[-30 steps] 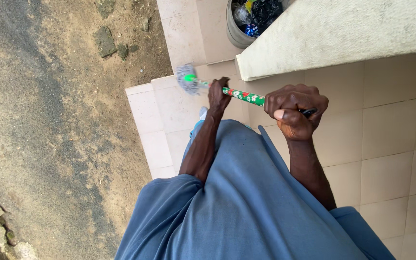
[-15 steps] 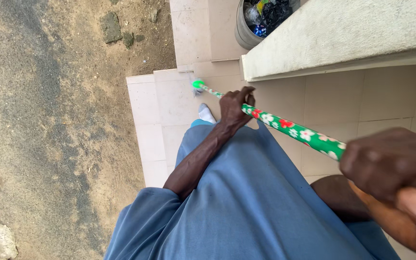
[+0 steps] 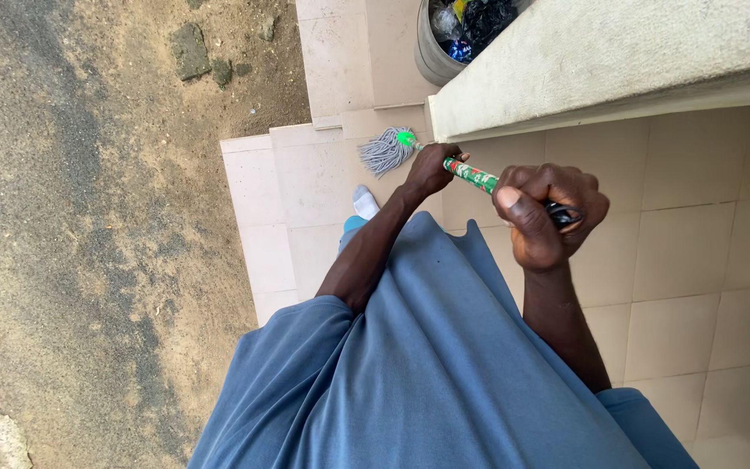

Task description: The person mops a tiled floor using a mop and a bucket of water, rinsing and wringing the mop in the bucket between passes.

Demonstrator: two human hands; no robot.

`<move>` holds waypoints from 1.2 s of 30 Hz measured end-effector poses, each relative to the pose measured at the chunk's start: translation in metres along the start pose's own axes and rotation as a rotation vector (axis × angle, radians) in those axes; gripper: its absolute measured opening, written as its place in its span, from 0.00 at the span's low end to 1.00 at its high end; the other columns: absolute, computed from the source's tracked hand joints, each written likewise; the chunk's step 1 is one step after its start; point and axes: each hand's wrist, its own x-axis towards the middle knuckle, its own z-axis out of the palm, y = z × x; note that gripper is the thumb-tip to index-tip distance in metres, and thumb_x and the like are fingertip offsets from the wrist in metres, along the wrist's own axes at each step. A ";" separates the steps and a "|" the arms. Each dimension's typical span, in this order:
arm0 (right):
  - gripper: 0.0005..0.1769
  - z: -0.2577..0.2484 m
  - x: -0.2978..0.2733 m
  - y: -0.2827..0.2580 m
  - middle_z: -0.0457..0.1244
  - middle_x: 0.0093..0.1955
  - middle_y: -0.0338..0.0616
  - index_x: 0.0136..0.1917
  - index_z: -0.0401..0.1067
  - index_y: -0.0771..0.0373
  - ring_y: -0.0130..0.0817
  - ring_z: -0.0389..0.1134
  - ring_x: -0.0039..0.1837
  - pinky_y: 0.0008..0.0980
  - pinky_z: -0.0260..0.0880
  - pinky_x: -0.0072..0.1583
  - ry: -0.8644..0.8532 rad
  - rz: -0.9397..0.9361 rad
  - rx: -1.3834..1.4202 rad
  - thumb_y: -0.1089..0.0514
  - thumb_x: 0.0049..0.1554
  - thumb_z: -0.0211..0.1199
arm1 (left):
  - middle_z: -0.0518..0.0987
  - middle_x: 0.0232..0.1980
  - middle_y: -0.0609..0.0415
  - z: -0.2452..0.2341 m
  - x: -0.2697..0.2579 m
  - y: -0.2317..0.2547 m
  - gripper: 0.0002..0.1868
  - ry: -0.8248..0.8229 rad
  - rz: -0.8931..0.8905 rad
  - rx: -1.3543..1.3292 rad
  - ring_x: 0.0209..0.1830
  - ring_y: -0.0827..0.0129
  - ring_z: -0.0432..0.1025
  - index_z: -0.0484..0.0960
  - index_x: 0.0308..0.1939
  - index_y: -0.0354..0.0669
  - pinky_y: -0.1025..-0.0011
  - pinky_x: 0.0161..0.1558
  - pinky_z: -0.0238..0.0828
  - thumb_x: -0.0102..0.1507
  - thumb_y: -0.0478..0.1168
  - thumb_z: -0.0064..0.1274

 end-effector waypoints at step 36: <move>0.04 -0.111 -0.044 -0.151 0.54 0.26 0.39 0.43 0.60 0.62 0.24 0.52 0.24 0.33 0.54 0.30 -0.520 0.003 0.240 0.66 0.62 0.49 | 0.73 0.21 0.47 0.014 -0.109 0.150 0.17 0.565 -0.113 0.249 0.23 0.53 0.70 0.81 0.31 0.44 0.52 0.25 0.61 0.67 0.51 0.54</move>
